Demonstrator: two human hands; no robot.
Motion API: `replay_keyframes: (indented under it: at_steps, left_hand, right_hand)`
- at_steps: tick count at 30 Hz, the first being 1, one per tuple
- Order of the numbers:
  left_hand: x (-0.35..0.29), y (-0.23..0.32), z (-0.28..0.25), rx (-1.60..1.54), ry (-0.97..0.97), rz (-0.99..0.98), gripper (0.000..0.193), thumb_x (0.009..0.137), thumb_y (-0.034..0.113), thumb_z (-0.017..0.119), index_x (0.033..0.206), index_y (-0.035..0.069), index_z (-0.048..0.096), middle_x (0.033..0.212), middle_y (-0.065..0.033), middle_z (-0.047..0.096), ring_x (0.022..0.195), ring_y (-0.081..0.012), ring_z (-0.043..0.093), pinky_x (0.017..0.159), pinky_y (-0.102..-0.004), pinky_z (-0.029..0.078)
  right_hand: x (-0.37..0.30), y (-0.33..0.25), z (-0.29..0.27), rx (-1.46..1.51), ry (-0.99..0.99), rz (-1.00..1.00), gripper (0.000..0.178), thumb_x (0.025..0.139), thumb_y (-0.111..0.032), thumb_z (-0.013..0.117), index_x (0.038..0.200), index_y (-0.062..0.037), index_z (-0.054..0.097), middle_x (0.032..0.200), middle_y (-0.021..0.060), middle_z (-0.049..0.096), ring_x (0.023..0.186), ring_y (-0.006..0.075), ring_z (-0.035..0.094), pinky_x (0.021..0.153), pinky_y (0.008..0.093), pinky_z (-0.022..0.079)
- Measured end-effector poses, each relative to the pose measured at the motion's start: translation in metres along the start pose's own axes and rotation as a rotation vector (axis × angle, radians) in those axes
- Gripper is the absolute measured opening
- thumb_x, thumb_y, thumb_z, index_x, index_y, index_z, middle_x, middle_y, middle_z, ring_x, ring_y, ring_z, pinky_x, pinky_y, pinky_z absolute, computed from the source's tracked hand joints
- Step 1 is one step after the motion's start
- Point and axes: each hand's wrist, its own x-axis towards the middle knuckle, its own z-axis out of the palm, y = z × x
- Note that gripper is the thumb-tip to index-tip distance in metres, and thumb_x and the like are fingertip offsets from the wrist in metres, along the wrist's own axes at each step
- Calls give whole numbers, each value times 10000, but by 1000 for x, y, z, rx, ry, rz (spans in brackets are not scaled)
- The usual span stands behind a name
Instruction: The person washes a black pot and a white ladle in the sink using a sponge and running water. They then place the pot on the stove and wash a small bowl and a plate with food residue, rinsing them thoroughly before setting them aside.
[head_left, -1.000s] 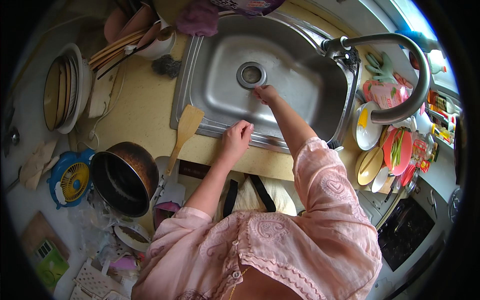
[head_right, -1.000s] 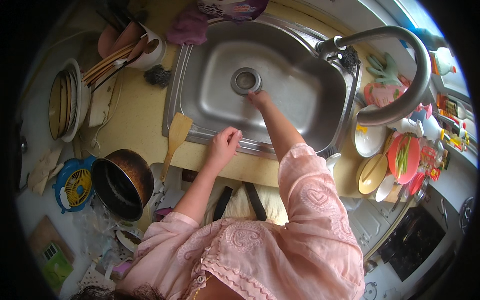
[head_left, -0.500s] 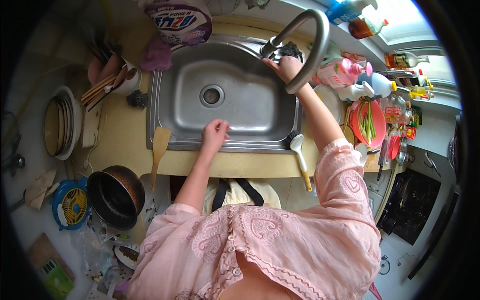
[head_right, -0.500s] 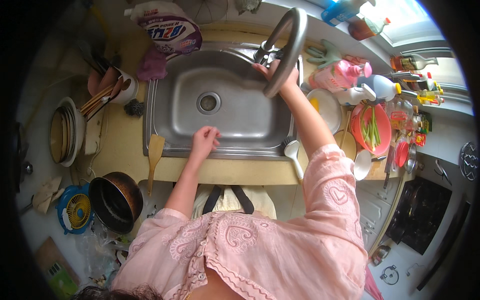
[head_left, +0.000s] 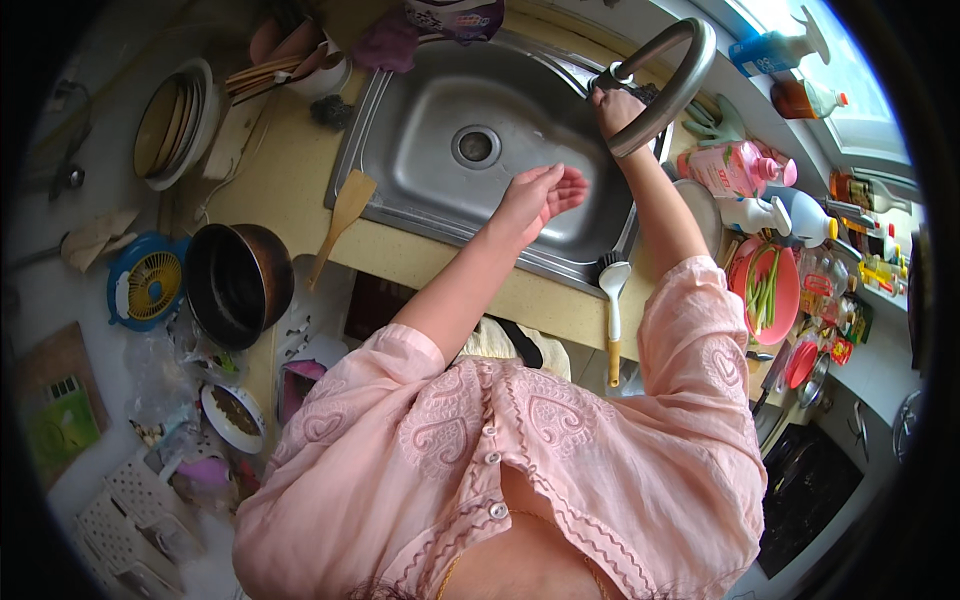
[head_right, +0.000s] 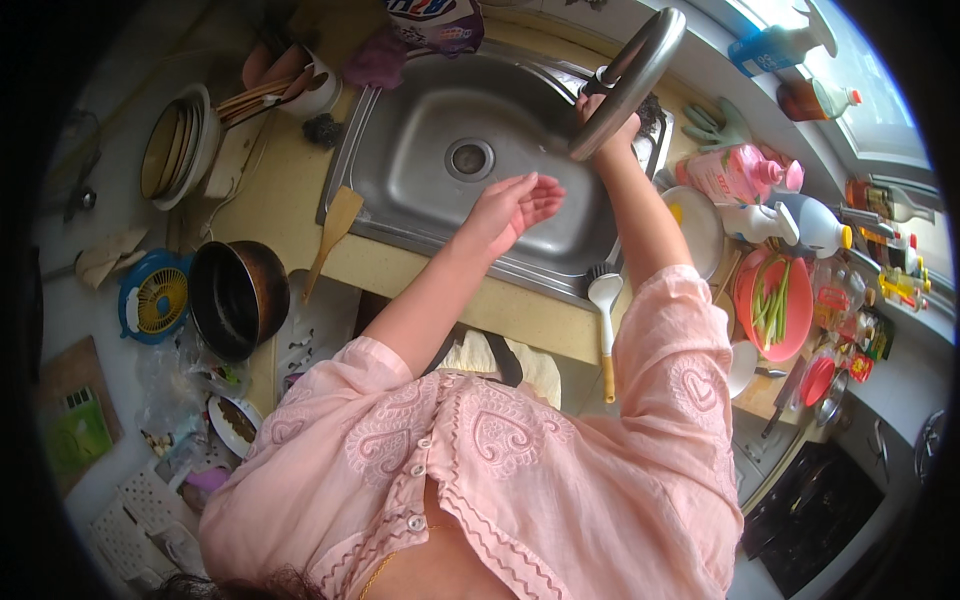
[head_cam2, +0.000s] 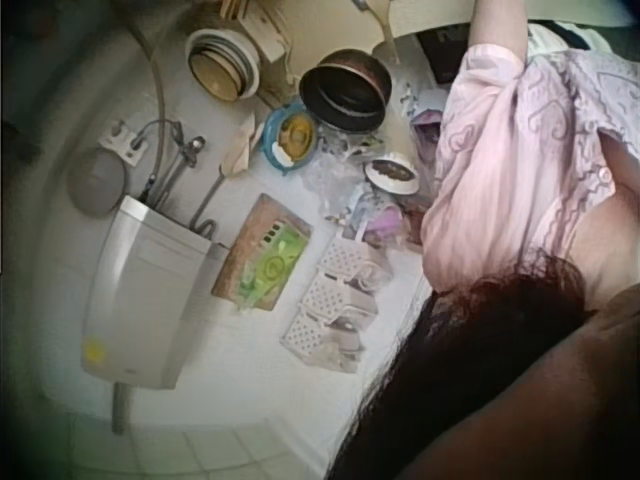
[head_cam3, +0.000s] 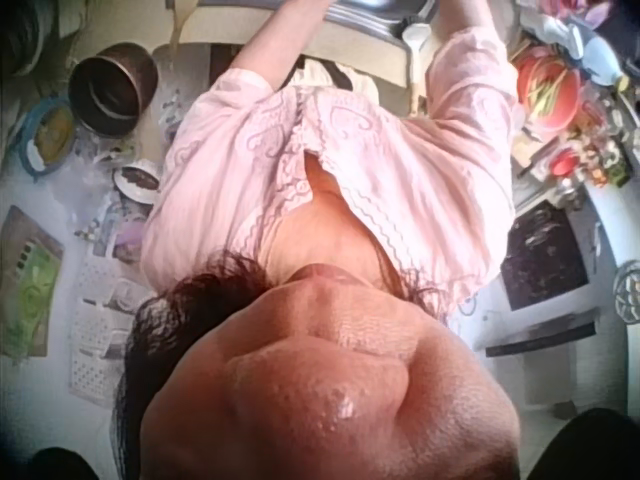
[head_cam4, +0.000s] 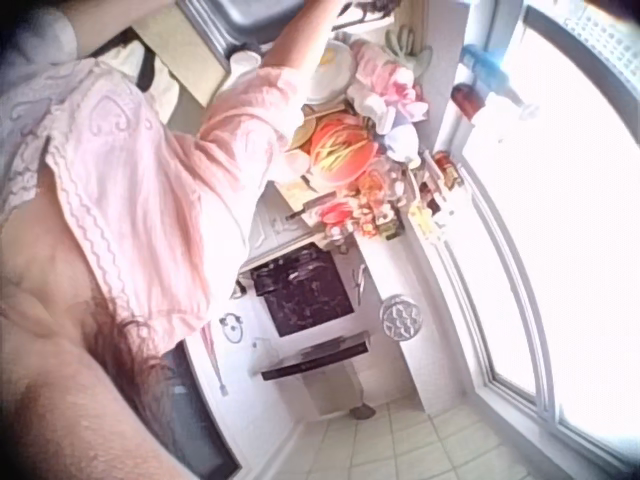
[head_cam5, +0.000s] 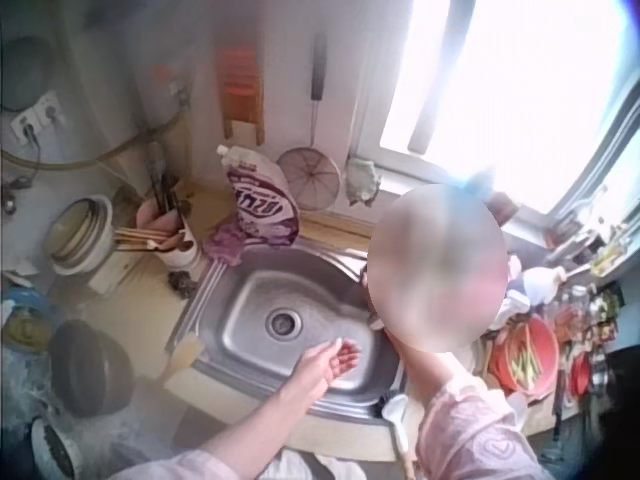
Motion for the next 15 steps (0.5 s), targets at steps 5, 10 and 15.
replay_keyframes:
  at_steps: [5,10,15]
  left_hand:
    - [15,-4,8,-337,-6,27,266,949,151,418,1044,-76,522,1070,-177,575,1016,-250,576,928,-328,477]
    - [27,-14,9,-307,141,71,251,946,158,435,1072,-38,530,1096,-145,574,1039,-225,562,927,-320,464]
    - [54,-37,-11,-291,74,220,173,908,142,527,1055,52,533,1032,-73,587,934,-148,552,841,-269,464]
  right_hand:
    - [2,9,21,150,-24,94,405,828,-437,467,788,-70,632,797,127,642,775,276,621,669,393,477]
    - [-25,14,30,636,-106,222,544,815,-545,499,799,-21,641,754,163,647,751,304,628,675,401,475]
    - [-116,-41,-8,1988,-466,340,210,917,-104,484,1069,23,551,974,111,614,866,188,613,752,281,508]
